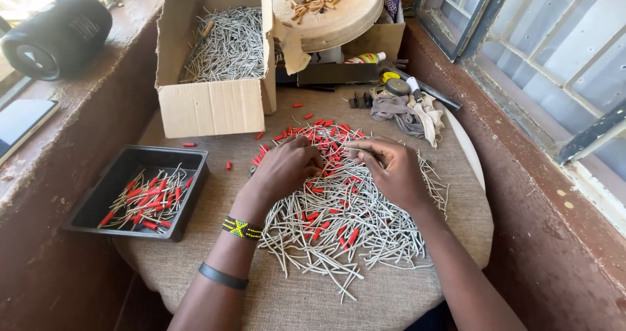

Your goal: Assembling small metal rivets by inserting metal pins into red plastic caps.

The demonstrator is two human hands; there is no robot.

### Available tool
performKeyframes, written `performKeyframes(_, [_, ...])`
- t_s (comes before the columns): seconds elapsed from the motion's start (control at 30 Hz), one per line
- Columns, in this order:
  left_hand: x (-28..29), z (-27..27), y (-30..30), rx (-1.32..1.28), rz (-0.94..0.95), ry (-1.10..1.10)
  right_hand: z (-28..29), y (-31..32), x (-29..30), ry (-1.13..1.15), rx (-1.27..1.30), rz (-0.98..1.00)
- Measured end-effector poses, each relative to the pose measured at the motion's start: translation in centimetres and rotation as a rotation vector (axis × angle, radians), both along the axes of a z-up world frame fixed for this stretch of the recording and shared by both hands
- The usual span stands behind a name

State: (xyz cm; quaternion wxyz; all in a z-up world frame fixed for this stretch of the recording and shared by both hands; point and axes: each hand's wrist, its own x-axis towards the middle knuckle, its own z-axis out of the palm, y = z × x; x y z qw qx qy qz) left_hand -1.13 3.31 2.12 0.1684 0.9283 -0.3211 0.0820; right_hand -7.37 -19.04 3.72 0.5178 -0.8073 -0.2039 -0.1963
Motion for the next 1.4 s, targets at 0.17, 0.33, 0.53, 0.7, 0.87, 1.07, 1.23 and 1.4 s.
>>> performKeyframes(0.17, [0.4, 0.2, 0.6, -0.114, 0.003, -0.043, -0.9, -0.8, 0.8, -0.02, 0.091, -0.012])
performKeyframes(0.33, [0.1, 0.8, -0.2, -0.459, 0.004, -0.006, -1.0, -0.2, 0.3, -0.027, 0.035, -0.174])
performKeyframes(0.53, [-1.1, 1.6, -1.0, -0.668, -0.137, 0.052, -0.4, 0.3, 0.0, -0.081, -0.032, -0.238])
performKeyframes(0.7, [-1.3, 1.8, -1.2, -0.646, -0.193, 0.017, -0.5, -0.1, 0.1, -0.133, -0.019, -0.233])
performKeyframes(0.87, [-1.5, 2.2, -1.0, -0.655, -0.192, -0.018, 0.1, -0.1, -0.3, -0.194, -0.025, -0.229])
performKeyframes(1.07, [-1.6, 1.9, -1.3, -0.637, -0.208, -0.014, -0.2, 0.0, -0.4, -0.208, -0.082, -0.259])
performKeyframes(1.23, [-1.6, 1.4, -2.3, -0.661, -0.24, -0.009, -0.6, 0.5, -0.3, -0.264, -0.123, -0.251])
performKeyframes(1.4, [-0.9, 0.4, -2.6, -0.771, -0.228, 0.014, -0.3, 0.5, -0.5, -0.222, -0.116, -0.167])
